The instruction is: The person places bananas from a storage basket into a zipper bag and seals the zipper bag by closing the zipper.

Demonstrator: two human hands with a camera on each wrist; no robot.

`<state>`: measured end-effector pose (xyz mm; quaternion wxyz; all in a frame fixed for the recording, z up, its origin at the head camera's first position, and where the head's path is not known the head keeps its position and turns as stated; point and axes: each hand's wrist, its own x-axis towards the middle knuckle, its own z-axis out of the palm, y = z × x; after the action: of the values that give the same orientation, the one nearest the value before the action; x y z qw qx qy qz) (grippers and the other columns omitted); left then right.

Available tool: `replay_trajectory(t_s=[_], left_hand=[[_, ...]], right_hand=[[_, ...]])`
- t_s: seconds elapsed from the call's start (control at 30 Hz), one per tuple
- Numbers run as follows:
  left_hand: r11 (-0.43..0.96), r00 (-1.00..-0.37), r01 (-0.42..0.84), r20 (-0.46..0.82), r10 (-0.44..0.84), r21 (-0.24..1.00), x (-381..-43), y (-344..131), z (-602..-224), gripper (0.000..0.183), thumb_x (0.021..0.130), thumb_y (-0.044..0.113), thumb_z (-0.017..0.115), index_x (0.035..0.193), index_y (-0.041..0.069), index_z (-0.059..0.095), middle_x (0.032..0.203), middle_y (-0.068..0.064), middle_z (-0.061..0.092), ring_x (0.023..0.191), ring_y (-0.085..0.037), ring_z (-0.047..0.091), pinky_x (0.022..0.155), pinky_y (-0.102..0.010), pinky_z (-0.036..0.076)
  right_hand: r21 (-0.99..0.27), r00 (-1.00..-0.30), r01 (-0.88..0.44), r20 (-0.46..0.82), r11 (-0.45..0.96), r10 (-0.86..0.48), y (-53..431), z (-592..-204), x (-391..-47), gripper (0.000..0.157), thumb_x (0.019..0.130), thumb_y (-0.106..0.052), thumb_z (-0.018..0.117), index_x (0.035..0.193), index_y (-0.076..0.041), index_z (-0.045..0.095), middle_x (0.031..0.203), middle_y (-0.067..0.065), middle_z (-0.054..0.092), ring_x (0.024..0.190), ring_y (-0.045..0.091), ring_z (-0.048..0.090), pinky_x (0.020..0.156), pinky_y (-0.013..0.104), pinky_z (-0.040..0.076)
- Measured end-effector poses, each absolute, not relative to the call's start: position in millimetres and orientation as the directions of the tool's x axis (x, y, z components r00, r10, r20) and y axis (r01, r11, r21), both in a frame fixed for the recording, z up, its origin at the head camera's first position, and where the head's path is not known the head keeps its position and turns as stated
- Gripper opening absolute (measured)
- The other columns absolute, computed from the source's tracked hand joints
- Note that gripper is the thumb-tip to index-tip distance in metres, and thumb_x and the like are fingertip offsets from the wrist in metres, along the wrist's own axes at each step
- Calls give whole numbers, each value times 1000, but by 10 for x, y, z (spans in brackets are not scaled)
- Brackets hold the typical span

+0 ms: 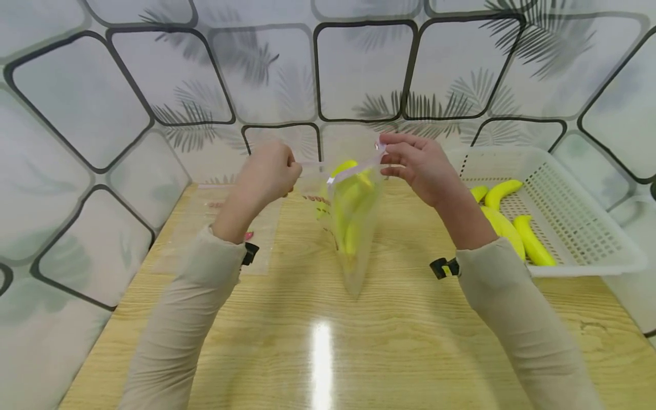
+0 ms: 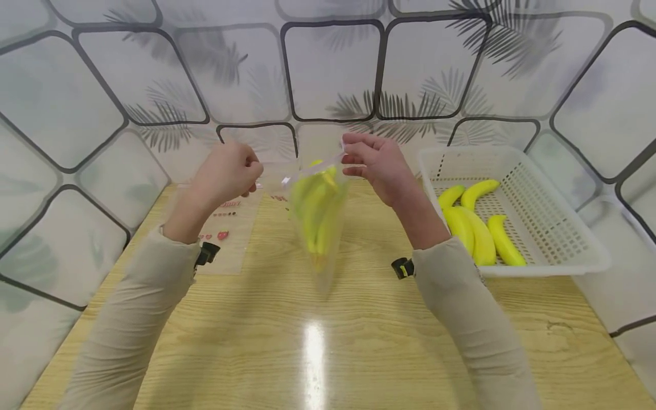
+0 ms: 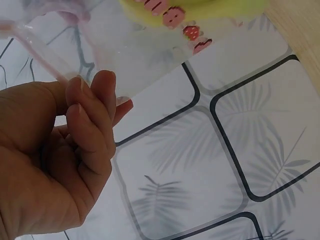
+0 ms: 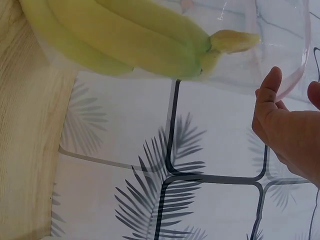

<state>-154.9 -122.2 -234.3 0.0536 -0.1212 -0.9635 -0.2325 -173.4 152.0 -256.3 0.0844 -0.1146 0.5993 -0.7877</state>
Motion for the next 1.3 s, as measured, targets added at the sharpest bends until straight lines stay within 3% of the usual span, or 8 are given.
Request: replay_trajectory(t_s=[0.2, 0.33, 0.5, 0.7, 0.87, 0.93, 1.17, 1.3], left_hand=[[838, -963, 261, 190, 191, 479, -1600, -1225, -2377, 36, 92, 3, 43, 59, 6, 56, 57, -8, 64, 52, -22, 62, 46, -29, 39], [792, -941, 292, 309, 138, 536, -1603, -1255, -2331, 32, 96, 4, 41, 75, 1, 64, 63, -10, 67, 54, -20, 65, 48, -28, 45], [732, -928, 303, 365, 80, 610, -1587, -1156, -2303, 28, 99, 7, 41, 85, 2, 65, 69, -11, 68, 56, -18, 65, 46, -27, 49], [668, -900, 382, 421, 112, 639, -1577, -880, -2468, 25, 101, 8, 45, 87, 1, 63, 71, -11, 67, 55, -16, 66, 45, -26, 51], [651, -865, 460, 468, 178, 604, -1519, -633, -2696, 22, 101, 6, 47, 89, -1, 64, 74, -10, 68, 56, -15, 67, 48, -23, 51], [640, -835, 509, 512, 203, 576, -1506, -544, -2780, 21, 102, 5, 48, 91, -2, 63, 73, -11, 68, 57, -16, 67, 49, -24, 51], [635, -690, 663, 653, 312, 397, -1600, -388, -2983, 16, 102, 3, 51, 98, -6, 64, 80, -14, 68, 63, -21, 64, 59, -29, 53], [624, -626, 714, 689, 365, 318, -1734, -370, -3031, 15, 101, 0, 52, 102, -7, 65, 86, -16, 68, 66, -22, 60, 66, -32, 55]], right_hand=[[-963, -958, -31, 105, -268, -267, 1515, -2609, -1732, 42, 99, -7, 58, 134, 13, 50, 115, 11, 60, 86, 19, 61, 77, 27, 58], [-958, -961, -32, 108, -286, -255, 1544, -2634, -1724, 32, 99, -6, 57, 126, 11, 59, 113, 11, 60, 84, 20, 62, 75, 27, 58], [-971, -957, 6, 64, -239, -282, 1603, -2854, -1687, 18, 101, -6, 52, 107, -6, 69, 103, 5, 65, 85, 17, 64, 78, 26, 58], [-965, -955, 93, -17, -245, -295, 1720, -3292, -1630, 22, 102, -5, 49, 114, 2, 65, 110, 5, 62, 82, 16, 65, 79, 28, 59], [-973, -957, 134, -78, -186, -280, 1842, -3582, -1548, 38, 104, -7, 45, 134, 16, 46, 114, 6, 58, 86, 14, 64, 81, 27, 58], [-975, -959, 132, -81, -176, -270, 1896, -3695, -1522, 38, 104, -8, 46, 133, 16, 48, 116, 5, 58, 86, 13, 63, 82, 27, 58], [-966, -904, 143, -39, -215, -425, 2060, -4051, -1479, 24, 105, -10, 47, 111, -12, 70, 122, -1, 62, 101, 16, 65, 94, 33, 55], [-938, -878, 204, -48, -281, -477, 2132, -4142, -1507, 27, 108, -20, 44, 110, -13, 70, 126, 2, 60, 112, 24, 63, 98, 37, 53]])
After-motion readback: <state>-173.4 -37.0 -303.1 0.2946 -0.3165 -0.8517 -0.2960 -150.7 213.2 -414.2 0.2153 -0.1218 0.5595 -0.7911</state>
